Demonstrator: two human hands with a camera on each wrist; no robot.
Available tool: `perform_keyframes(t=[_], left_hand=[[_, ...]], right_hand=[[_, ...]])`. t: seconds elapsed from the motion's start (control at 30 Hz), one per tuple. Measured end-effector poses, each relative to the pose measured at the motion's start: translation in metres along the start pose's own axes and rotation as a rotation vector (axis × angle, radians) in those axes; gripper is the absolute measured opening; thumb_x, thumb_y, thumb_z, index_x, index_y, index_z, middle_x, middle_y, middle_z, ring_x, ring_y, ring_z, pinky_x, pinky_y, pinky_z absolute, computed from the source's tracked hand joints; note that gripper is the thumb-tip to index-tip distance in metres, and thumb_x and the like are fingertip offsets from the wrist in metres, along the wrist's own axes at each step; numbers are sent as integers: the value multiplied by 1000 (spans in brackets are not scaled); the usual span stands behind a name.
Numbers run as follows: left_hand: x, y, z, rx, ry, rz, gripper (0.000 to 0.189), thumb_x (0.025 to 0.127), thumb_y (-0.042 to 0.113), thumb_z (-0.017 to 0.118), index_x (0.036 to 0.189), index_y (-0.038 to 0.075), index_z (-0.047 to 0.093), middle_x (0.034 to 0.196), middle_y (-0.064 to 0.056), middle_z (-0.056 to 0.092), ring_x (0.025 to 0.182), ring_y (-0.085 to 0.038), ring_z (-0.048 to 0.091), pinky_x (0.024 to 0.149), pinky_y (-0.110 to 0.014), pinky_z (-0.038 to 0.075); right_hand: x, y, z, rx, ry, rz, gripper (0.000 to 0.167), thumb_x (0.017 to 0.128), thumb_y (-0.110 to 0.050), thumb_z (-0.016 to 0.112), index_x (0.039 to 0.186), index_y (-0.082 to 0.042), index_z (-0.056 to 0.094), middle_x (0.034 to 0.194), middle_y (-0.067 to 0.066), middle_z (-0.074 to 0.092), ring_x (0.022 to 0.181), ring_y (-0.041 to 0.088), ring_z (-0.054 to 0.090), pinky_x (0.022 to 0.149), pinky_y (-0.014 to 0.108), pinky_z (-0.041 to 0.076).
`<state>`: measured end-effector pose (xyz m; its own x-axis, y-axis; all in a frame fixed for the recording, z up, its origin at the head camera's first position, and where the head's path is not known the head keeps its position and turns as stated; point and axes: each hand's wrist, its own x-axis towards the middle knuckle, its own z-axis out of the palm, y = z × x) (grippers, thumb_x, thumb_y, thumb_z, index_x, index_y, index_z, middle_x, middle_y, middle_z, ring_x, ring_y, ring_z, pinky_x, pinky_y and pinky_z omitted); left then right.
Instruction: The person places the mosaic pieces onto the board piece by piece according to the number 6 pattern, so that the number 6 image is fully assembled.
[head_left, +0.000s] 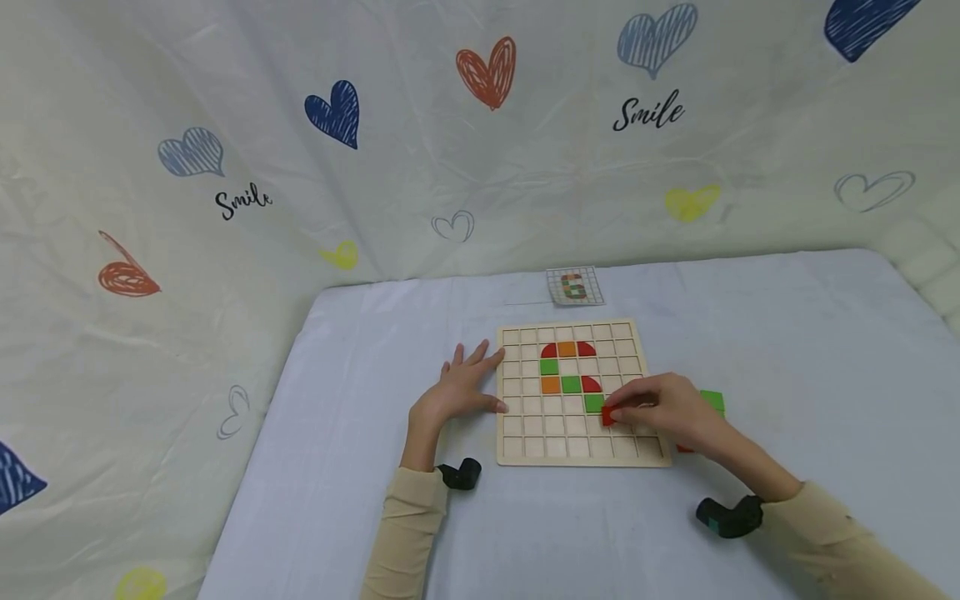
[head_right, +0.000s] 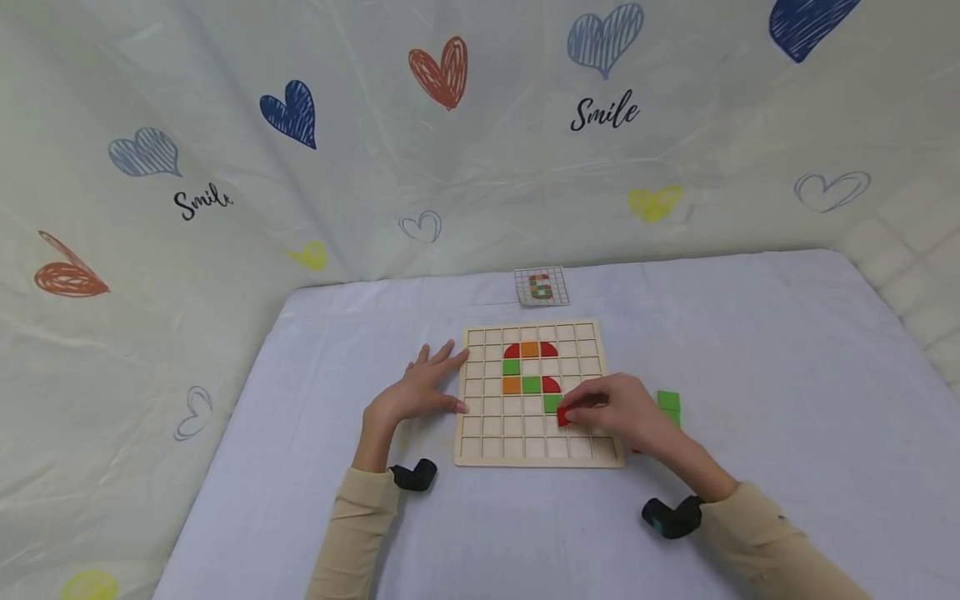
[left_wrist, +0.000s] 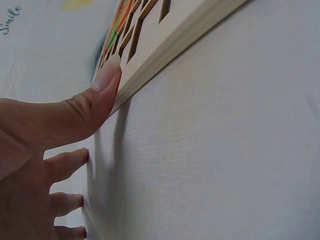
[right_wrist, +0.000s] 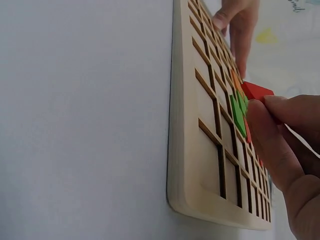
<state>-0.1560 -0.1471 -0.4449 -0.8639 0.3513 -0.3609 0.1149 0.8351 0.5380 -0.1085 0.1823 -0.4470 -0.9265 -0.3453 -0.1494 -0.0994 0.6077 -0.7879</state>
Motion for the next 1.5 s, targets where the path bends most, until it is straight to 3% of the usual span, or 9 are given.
perform_keyframes(t=[0.23,0.47,0.73,1.07,1.5], left_hand=[[1,-1,0,-2,-2,-1,92,86,31,83,163,24,32,174,-6,12,159,-43,-8,125,-66,3],[1,0,0,-6,-3,-3,93,86,31,83,163,23,32,174,-6,12,159,-43,-8,125,-66,3],[1,0,0,-4,-5,-9,93,86,31,83,163,24,32,174,-5,11,159,-42,-9,126,-65,3],[2,0,1,-19,7,-16,94,84,32,85,163,23,33,173,-6,14,159,-43,-7,125,-66,4],[0,2,0,-1,5,-18,93,85,31,84,163,23,33,173,-7,13,159,-44,-7,125,-66,4]], right_hand=[[3,-5,11,-24,-21,28,12,89,-15,79,100,-11,81,95,0,75,89,18,65,76,27,54],[5,-5,17,-31,-26,-12,11,87,-12,81,98,-11,80,91,-3,75,87,15,65,75,24,55],[3,-6,20,-102,10,-124,12,85,-5,81,96,-10,80,90,-5,74,85,13,65,75,22,57],[2,-11,25,-241,19,-301,21,80,3,83,99,-4,81,90,-1,69,78,9,57,66,19,53],[0,-11,29,-269,78,-355,25,77,8,84,98,-4,79,93,3,66,76,10,55,64,20,52]])
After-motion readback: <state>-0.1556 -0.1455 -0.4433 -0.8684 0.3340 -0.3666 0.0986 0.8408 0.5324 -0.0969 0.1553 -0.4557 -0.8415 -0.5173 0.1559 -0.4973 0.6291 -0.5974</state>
